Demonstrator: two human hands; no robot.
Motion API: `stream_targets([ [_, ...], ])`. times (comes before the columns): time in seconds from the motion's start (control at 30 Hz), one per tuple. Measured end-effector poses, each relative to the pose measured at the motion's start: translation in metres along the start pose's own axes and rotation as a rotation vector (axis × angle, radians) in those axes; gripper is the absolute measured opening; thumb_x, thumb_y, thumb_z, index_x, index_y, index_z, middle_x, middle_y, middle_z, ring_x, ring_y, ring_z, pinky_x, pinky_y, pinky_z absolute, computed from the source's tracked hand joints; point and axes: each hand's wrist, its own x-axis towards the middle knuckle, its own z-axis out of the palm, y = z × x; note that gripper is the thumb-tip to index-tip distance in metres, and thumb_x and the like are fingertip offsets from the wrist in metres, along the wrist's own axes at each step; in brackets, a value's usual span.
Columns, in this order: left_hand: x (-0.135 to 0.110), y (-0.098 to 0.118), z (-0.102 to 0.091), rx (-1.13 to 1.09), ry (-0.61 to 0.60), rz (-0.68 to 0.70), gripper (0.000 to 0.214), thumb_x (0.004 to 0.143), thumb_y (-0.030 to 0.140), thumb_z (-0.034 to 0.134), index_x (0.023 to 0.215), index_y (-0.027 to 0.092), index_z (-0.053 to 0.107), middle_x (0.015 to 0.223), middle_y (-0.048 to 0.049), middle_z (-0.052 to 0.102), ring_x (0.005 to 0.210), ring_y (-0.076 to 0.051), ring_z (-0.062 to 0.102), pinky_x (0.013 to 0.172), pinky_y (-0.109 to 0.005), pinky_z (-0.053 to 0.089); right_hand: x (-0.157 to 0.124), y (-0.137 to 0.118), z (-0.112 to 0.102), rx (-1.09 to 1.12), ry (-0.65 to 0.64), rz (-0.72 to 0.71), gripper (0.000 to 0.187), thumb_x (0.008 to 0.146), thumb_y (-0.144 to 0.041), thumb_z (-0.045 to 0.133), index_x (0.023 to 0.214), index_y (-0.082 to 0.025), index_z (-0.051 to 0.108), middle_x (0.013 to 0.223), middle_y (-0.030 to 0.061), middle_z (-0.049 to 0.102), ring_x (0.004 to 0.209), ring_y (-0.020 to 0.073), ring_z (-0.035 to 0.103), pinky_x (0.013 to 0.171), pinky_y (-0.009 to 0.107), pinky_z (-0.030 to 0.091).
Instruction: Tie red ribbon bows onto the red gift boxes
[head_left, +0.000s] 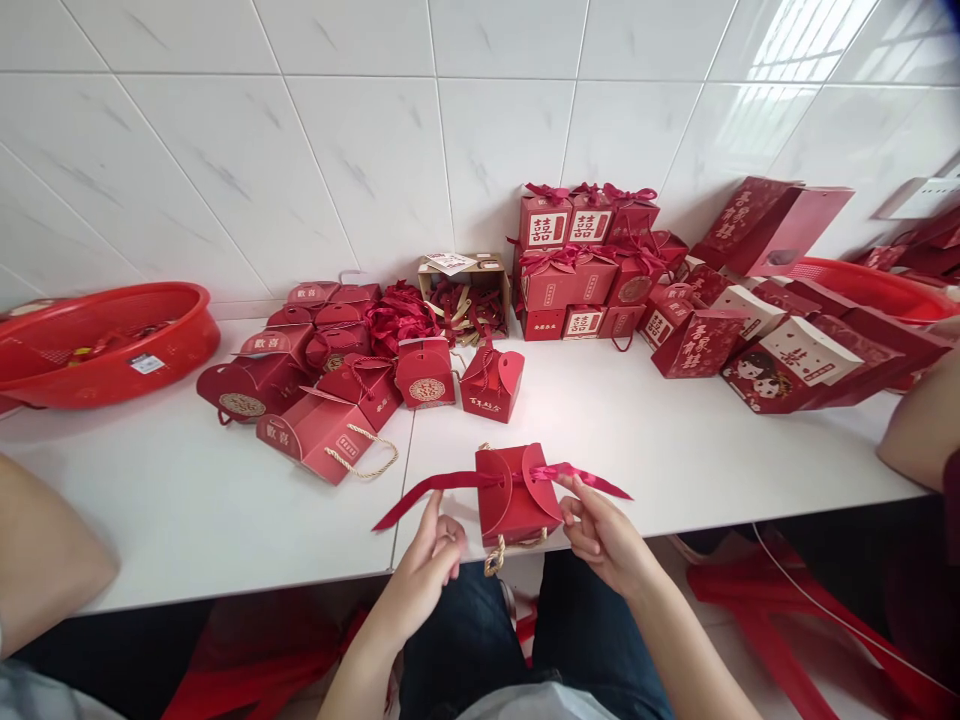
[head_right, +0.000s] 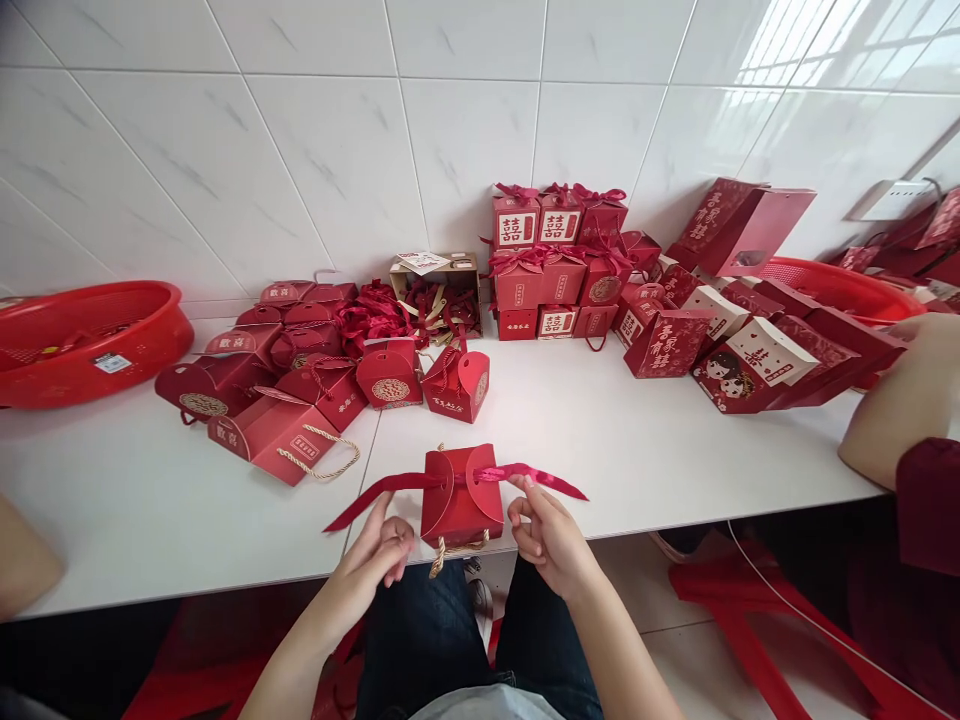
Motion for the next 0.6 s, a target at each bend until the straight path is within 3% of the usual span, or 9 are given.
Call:
stream_targets([
  [0.07,0.006,0.001,0.003,-0.37,0.053,-0.001,0.055,0.083,0.021,0.06,0.134,0.027,0.041,0.096,-0.0024,0.065,0.069,-0.013,0.06,0.059,-0.025,0.045,0.005,0.0,0.002,0.219,-0.021,-0.029,0.03,0.075,-0.041,0.073,0.098,-0.024,0.062,0.071,-0.0036,0.057,0.039,0.0023,0.03,0.031,0.015,0.019],
  [0.13,0.01,0.003,0.007,-0.745,0.088,-0.06,0.035,0.086,0.016,0.055,0.12,0.023,0.053,0.104,-0.0067,0.067,0.078,-0.014,0.065,0.062,-0.025,0.049,0.007,0.0,0.004,0.336,-0.027,-0.084,0.028,0.074,-0.037,0.075,0.097,-0.026,0.064,0.078,-0.0012,0.06,0.047,0.0061,0.043,0.033,0.016,0.032],
  [0.2,0.013,0.005,0.011,-1.022,0.088,-0.146,0.02,0.091,0.014,0.046,0.104,0.018,0.061,0.099,-0.0083,0.068,0.077,-0.013,0.066,0.062,-0.022,0.051,0.008,-0.001,0.005,0.385,-0.023,-0.137,0.022,0.074,-0.037,0.075,0.09,-0.026,0.065,0.078,0.0,0.061,0.057,0.0103,0.053,0.039,0.02,0.044],
  [0.27,0.015,0.005,0.015,-1.174,0.089,-0.201,0.024,0.095,0.015,0.04,0.093,0.016,0.064,0.088,-0.0067,0.069,0.071,-0.011,0.066,0.057,-0.019,0.051,0.008,-0.001,0.006,0.414,-0.006,-0.167,0.019,0.072,-0.038,0.077,0.078,-0.025,0.063,0.073,-0.0003,0.059,0.064,0.0125,0.057,0.043,0.022,0.049],
  [0.4,0.017,0.006,0.018,-1.19,0.171,-0.177,0.019,0.092,0.026,0.051,0.08,0.02,0.064,0.074,-0.0018,0.064,0.067,-0.012,0.064,0.052,-0.02,0.048,0.006,-0.004,0.006,0.453,0.06,-0.216,0.022,0.07,-0.03,0.081,0.071,-0.024,0.06,0.063,-0.0035,0.053,0.061,0.0099,0.057,0.041,0.017,0.047],
  [0.6,0.018,0.029,0.013,-0.91,0.277,0.128,0.006,0.08,0.026,0.065,0.084,0.021,0.065,0.085,0.0003,0.061,0.077,-0.014,0.06,0.057,-0.023,0.049,0.0,-0.018,0.008,0.329,0.157,-0.409,0.019,0.073,-0.028,0.077,0.077,-0.024,0.06,0.067,-0.0048,0.055,0.056,0.007,0.053,0.039,0.016,0.041],
])
